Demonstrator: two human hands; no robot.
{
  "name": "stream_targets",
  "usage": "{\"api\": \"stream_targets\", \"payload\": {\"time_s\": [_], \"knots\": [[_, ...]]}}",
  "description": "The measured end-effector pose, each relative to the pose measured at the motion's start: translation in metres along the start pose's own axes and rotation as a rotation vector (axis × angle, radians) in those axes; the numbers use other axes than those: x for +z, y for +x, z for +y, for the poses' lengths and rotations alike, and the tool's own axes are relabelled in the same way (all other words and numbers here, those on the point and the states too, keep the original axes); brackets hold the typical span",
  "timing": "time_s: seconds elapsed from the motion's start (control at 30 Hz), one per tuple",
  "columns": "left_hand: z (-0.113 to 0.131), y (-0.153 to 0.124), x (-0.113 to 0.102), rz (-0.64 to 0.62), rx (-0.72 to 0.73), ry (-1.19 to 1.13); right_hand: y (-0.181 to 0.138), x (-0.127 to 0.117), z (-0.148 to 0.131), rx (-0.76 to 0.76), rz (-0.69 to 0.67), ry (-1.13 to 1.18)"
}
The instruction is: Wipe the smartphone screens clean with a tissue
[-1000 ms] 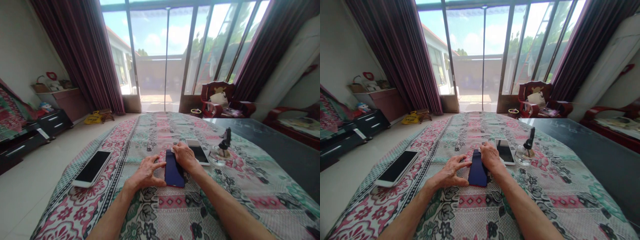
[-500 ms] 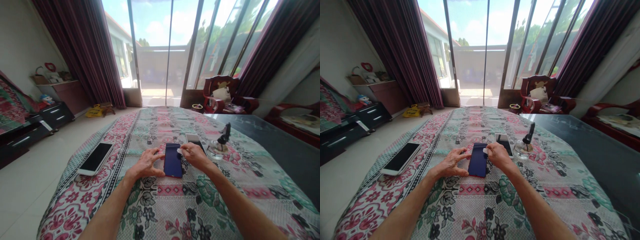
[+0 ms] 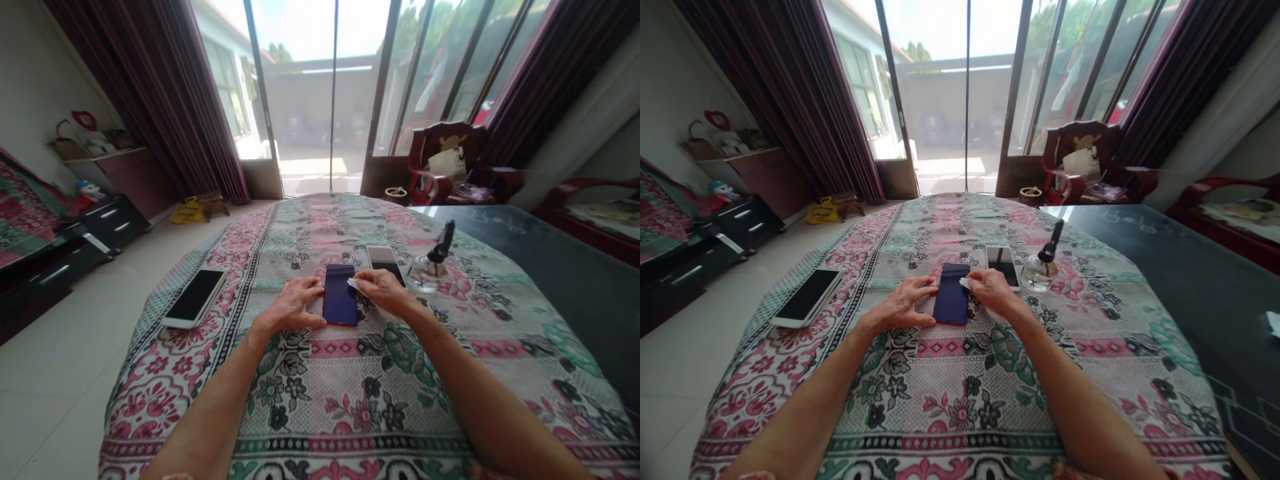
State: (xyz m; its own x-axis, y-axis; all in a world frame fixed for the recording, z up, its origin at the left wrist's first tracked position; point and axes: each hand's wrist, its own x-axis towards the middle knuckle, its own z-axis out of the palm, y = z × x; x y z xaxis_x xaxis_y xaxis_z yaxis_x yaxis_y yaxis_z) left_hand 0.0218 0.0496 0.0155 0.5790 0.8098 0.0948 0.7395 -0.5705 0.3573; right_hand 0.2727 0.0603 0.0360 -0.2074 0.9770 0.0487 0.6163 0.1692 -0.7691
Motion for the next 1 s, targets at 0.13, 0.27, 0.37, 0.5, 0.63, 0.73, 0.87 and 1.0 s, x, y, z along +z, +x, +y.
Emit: {"api": "stream_targets", "payload": {"time_s": [0.13,0.27,0.37,0.5,0.63,0.73,0.87,1.0], "knots": [[0.001,0.0,-0.001,0.039,0.01,0.002,0.001,0.007,0.003,0.016,0.005,0.089],[0.005,0.001,-0.003,0.094,-0.009,-0.015,0.0,0.014,-0.003,-0.005,-0.037,0.226],[0.006,0.002,-0.003,0.105,-0.04,-0.004,0.0,0.016,-0.008,-0.019,-0.071,0.281],[0.005,0.002,-0.002,0.11,-0.044,0.02,0.0,0.014,-0.009,0.016,-0.092,0.336],[0.006,0.001,-0.003,0.113,-0.03,0.038,0.0,0.011,-0.003,0.013,-0.12,0.382],[0.005,0.001,-0.003,0.139,-0.028,0.06,0.0,0.012,0.001,0.01,-0.127,0.433],[0.006,0.001,-0.002,0.174,-0.051,0.086,0.001,0.018,0.004,-0.069,-0.132,0.491],[0.011,0.001,0.0,0.212,-0.109,0.107,0.003,0.016,0.002,-0.231,-0.09,0.306]]}}
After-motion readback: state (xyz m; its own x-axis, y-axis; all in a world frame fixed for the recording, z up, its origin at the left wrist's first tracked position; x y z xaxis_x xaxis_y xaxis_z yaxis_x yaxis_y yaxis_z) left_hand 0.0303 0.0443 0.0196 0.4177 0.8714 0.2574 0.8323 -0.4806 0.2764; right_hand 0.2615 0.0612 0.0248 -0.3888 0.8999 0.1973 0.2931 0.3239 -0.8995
